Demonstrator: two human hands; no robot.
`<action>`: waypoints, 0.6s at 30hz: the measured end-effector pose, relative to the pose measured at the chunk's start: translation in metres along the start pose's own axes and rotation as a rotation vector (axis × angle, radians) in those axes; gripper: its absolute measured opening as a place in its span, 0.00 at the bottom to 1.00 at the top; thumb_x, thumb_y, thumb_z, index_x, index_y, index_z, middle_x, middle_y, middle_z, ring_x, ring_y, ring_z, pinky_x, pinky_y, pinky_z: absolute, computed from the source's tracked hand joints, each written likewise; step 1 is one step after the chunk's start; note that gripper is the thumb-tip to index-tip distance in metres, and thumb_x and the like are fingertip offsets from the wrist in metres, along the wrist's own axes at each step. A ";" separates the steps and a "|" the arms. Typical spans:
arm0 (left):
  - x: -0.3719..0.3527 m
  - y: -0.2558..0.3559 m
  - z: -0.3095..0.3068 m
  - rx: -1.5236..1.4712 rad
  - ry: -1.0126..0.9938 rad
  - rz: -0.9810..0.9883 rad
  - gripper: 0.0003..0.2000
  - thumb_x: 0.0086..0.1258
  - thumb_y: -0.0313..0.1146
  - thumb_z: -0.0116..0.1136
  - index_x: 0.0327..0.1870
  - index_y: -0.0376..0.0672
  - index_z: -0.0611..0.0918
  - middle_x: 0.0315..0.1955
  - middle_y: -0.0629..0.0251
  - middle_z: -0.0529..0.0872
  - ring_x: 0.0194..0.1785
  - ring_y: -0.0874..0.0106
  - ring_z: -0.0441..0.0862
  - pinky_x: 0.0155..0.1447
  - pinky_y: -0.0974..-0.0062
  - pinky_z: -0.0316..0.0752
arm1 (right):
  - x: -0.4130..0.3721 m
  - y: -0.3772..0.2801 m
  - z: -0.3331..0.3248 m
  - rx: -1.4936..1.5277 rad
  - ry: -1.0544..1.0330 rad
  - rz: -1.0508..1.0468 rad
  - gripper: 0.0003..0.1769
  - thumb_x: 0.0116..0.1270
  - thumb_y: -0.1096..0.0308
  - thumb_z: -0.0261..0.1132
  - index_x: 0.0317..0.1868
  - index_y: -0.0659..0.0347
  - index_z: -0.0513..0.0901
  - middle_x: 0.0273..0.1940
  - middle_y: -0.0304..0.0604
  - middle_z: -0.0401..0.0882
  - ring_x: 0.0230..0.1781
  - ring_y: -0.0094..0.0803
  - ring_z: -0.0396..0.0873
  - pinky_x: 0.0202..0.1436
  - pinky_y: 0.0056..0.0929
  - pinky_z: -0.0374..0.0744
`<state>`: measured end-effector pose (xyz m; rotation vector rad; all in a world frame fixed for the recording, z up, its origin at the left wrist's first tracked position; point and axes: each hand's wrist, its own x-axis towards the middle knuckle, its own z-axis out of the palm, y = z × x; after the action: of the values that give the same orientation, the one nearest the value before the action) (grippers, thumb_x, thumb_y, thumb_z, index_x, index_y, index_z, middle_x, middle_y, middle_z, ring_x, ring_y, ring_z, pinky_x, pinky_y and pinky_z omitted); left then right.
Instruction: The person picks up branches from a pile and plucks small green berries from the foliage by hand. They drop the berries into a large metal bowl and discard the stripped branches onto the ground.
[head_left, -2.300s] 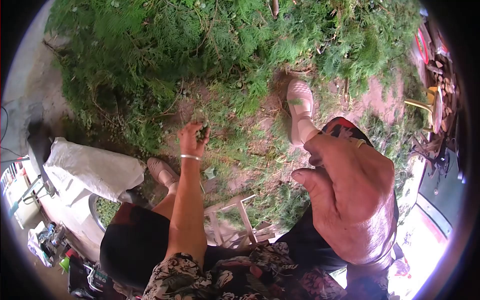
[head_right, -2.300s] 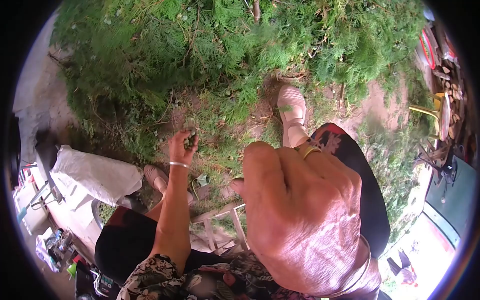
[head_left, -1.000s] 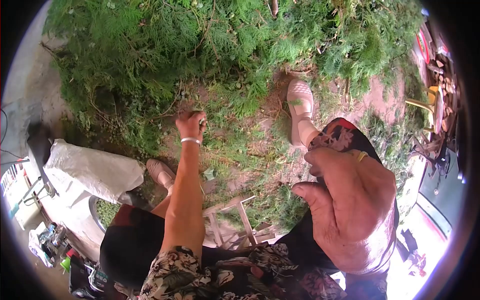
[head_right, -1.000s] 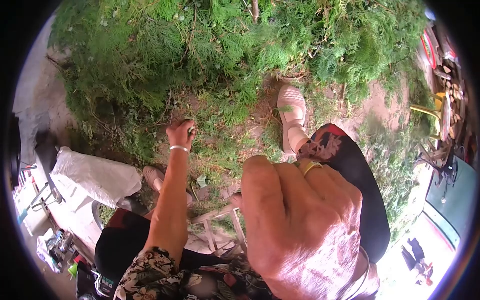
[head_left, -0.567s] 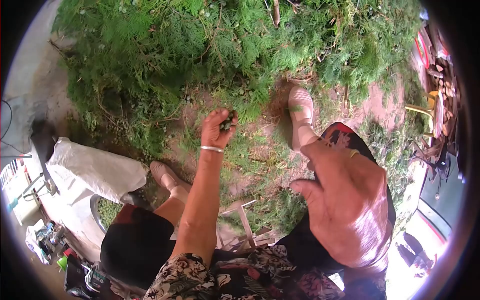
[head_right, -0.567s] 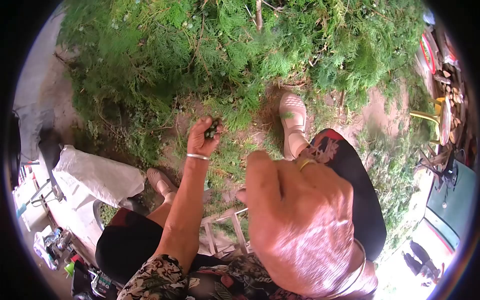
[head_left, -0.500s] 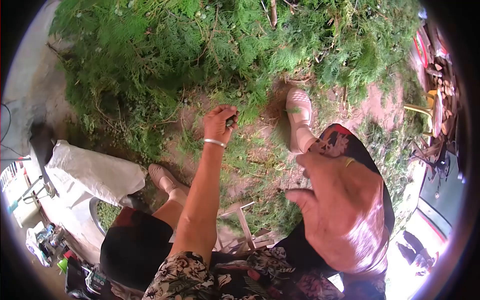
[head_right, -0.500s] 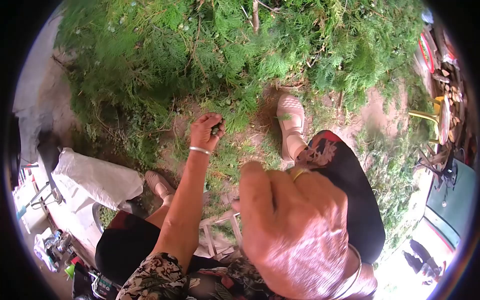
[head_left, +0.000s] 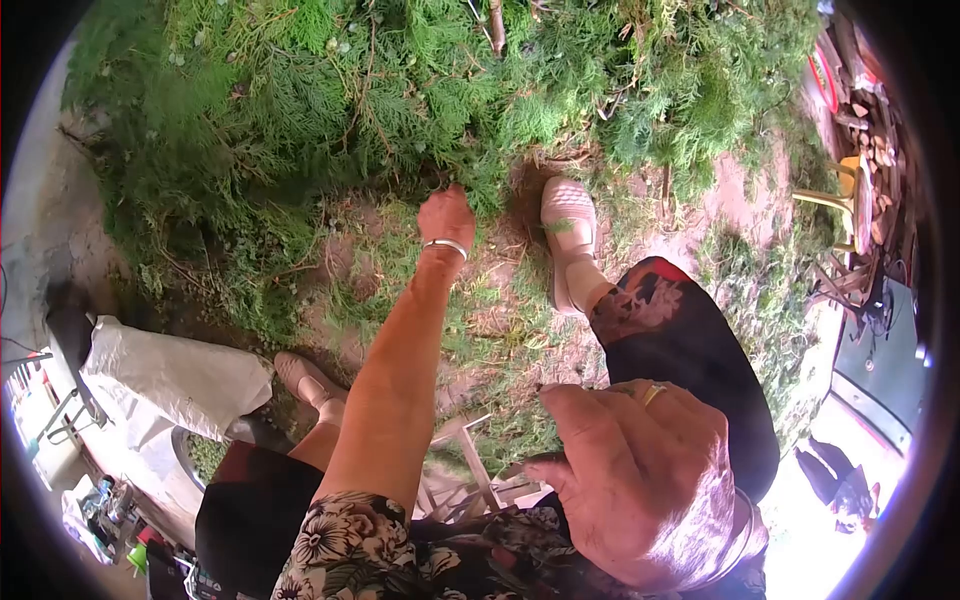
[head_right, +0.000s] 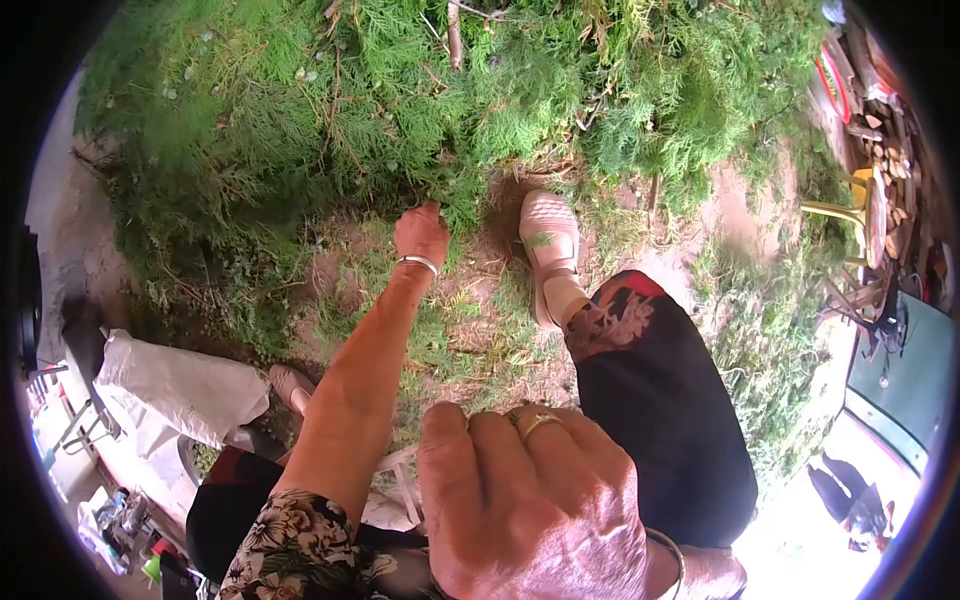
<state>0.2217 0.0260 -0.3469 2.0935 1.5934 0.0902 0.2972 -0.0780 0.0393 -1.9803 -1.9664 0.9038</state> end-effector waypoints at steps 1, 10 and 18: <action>-0.003 -0.003 0.001 0.002 0.001 0.001 0.08 0.59 0.29 0.49 0.35 0.41 0.80 0.28 0.47 0.84 0.34 0.50 0.83 0.39 0.55 0.78 | -0.001 -0.001 -0.001 0.009 -0.015 0.006 0.25 0.46 0.71 0.72 0.45 0.69 0.75 0.27 0.50 0.77 0.22 0.44 0.74 0.27 0.40 0.70; -0.072 -0.036 -0.093 -0.630 -0.006 0.035 0.12 0.50 0.28 0.65 0.37 0.36 0.83 0.24 0.52 0.83 0.26 0.64 0.81 0.34 0.70 0.75 | -0.005 0.009 0.007 -0.231 0.174 -0.124 0.11 0.44 0.76 0.63 0.31 0.66 0.73 0.19 0.41 0.69 0.17 0.33 0.71 0.22 0.33 0.70; -0.122 -0.016 -0.189 -0.705 -0.043 0.066 0.12 0.53 0.26 0.64 0.39 0.33 0.82 0.24 0.60 0.83 0.28 0.76 0.80 0.34 0.77 0.73 | 0.001 0.000 0.001 -0.193 0.192 -0.037 0.06 0.53 0.78 0.60 0.29 0.64 0.70 0.22 0.50 0.76 0.24 0.49 0.78 0.27 0.44 0.75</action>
<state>0.1041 -0.0174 -0.1589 1.5738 1.2204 0.5419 0.2966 -0.0776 0.0385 -2.0373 -2.0368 0.5094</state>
